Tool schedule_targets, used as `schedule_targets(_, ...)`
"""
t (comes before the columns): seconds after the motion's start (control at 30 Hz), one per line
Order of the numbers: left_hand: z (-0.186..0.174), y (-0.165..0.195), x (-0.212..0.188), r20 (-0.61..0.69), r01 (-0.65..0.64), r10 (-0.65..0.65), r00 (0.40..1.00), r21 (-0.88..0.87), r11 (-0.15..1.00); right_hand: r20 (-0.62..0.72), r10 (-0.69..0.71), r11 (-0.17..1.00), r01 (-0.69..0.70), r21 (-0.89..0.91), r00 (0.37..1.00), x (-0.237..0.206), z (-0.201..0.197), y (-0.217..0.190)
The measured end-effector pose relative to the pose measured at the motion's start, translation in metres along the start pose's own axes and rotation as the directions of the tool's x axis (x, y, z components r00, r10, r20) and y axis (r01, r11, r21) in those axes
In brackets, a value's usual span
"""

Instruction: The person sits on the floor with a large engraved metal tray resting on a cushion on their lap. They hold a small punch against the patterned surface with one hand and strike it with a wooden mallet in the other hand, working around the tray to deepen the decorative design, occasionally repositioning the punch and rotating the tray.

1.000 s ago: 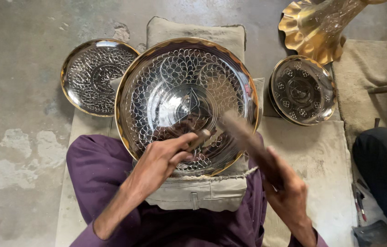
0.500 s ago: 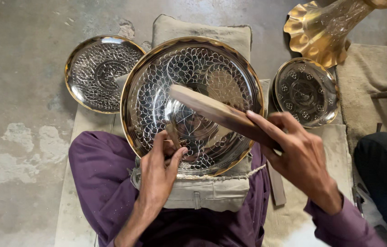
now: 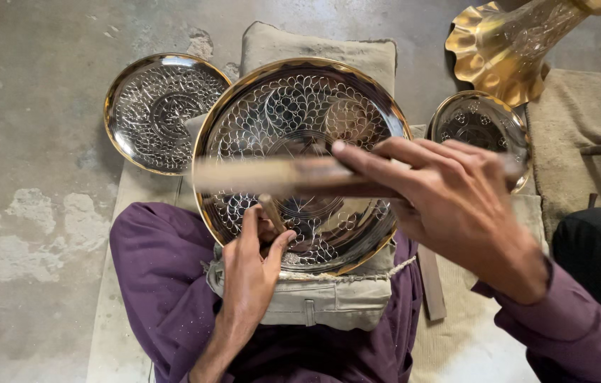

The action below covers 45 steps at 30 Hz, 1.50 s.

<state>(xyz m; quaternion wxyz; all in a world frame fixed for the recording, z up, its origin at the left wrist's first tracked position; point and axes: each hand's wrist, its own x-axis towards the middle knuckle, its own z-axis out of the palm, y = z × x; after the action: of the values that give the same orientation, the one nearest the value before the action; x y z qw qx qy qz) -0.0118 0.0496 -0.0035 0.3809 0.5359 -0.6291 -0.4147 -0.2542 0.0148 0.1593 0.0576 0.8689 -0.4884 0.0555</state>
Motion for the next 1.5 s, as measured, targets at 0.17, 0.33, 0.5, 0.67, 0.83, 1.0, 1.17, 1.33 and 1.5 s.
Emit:
schedule_targets(0.17, 0.002, -0.004, 0.003, 0.035, -0.013, 0.012, 0.999, 0.041, 0.999, 0.103, 0.057, 0.998, -0.052, -0.047, 0.993, -0.008, 0.004, 0.001)
schedule_targets(0.33, -0.001, -0.003, 0.009, 0.127, -0.067, 0.063, 0.99, 0.032, 0.997, 0.062, 0.127, 0.99, -0.131, 0.051, 0.99, -0.03, 0.013, 0.009)
schedule_targets(0.5, -0.008, 0.002, 0.016, 0.25, -0.143, 0.155, 0.956, -0.064, 0.988, 0.116, 0.375, 0.895, -0.392, 0.213, 0.92, -0.062, 0.022, 0.005)
schedule_targets(0.67, -0.012, 0.008, 0.028, 0.351, -0.138, 0.131, 0.927, -0.004, 0.99, 0.088, 0.455, 0.882, -0.462, 0.089, 0.886, -0.094, 0.031, -0.008)
schedule_targets(0.83, -0.016, 0.014, 0.036, 0.446, -0.15, 0.148, 0.883, -0.03, 0.988, 0.052, 0.513, 0.825, -0.508, 0.248, 0.857, -0.12, 0.05, -0.022)
schedule_targets(1.0, -0.023, 0.021, 0.042, 0.53, -0.168, 0.186, 0.828, -0.083, 0.982, 0.088, 0.617, 0.676, -0.584, 0.45, 0.782, -0.142, 0.069, -0.035)
schedule_targets(1.17, -0.026, 0.031, 0.049, 0.619, -0.156, 0.137, 0.773, -0.025, 0.988, -0.044, 0.64, 0.648, -0.508, 0.567, 0.767, -0.157, 0.073, -0.053)
schedule_targets(1.33, -0.027, 0.037, 0.058, 0.646, -0.275, 0.226, 0.729, -0.026, 0.961, 0.155, 0.7, 0.584, -0.684, 0.437, 0.697, -0.167, 0.076, -0.071)
schedule_targets(1.5, -0.025, 0.032, 0.062, 0.773, -0.206, -0.021, 0.634, 0.195, 0.959, 0.352, 0.807, 0.371, -0.871, 0.324, 0.474, -0.196, 0.096, -0.088)
